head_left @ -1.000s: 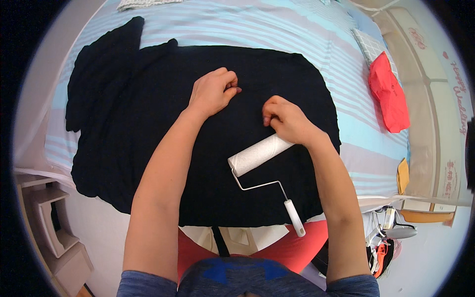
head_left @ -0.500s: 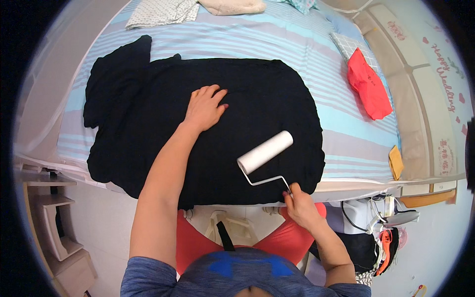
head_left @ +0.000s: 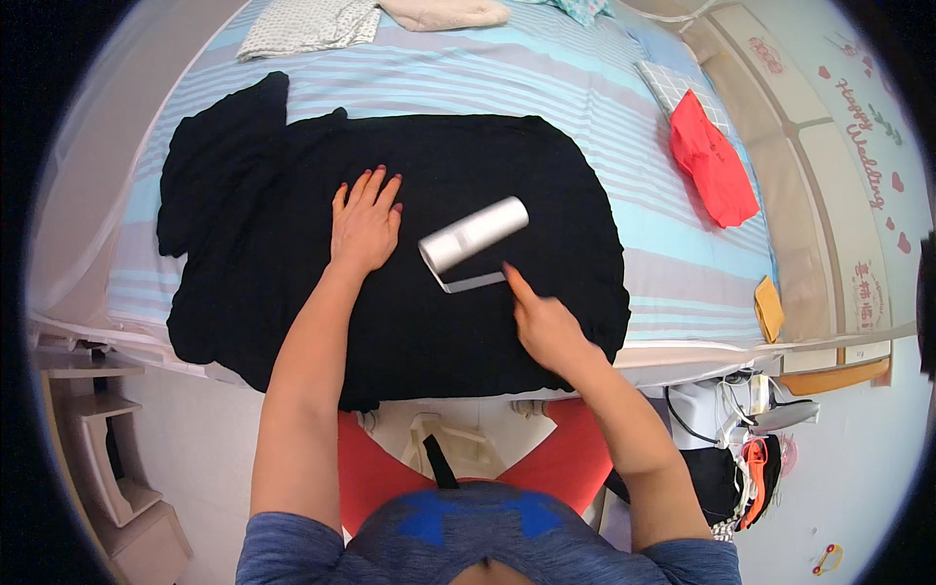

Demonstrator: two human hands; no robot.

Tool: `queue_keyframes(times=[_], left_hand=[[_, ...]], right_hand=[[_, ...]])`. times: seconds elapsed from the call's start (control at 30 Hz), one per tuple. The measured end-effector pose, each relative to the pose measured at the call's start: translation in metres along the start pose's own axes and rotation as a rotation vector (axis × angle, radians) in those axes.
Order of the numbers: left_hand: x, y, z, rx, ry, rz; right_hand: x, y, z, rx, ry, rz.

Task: The person uses a lint roller to remove debris from a black garment on a bed, repeatedly rolling over the fabric, picking off small bits by hand, and tearing off used sheets from the roller.

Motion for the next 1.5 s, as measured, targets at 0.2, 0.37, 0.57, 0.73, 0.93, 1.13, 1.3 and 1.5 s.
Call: queue_keyframes(times=[0.2, 0.37, 0.57, 0.73, 0.93, 1.13, 1.3, 1.5], left_hand=[[-0.004, -0.001, 0.000, -0.012, -0.009, 0.012], [-0.010, -0.004, 0.007, -0.070, -0.028, -0.035], [0.019, -0.008, 0.007, 0.010, 0.020, -0.111], [0.046, 0.051, -0.030, 0.016, 0.008, -0.254], [0.085, 0.083, -0.102, -0.073, 0.017, 0.094], [0.087, 0.084, -0.107, -0.079, 0.020, 0.098], [0.091, 0.085, -0.112, -0.069, 0.036, 0.170], [0.081, 0.072, -0.100, -0.074, -0.012, 0.137]], right_hand=[[-0.005, 0.001, -0.006, -0.004, -0.018, -0.005], [0.002, -0.007, 0.038, -0.133, 0.038, 0.022], [-0.037, 0.043, -0.128, 0.150, -0.171, 0.000], [-0.029, 0.078, -0.173, 0.047, -0.060, 0.126], [0.079, -0.031, -0.058, 0.048, 0.273, 0.115], [0.063, -0.014, -0.075, 0.144, 0.207, 0.006], [0.032, 0.020, -0.135, 0.074, 0.222, 0.081], [0.070, -0.023, -0.037, -0.022, 0.185, 0.070]])
Point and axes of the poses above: each hand's wrist, its own z-axis towards the middle knuckle, its own y-axis out of the back of the hand, x = y × z, the point moved 5 cm from there along z, towards the middle knuckle, and after that the axes turned 11 degrees about -x, right-handed, at the moved point
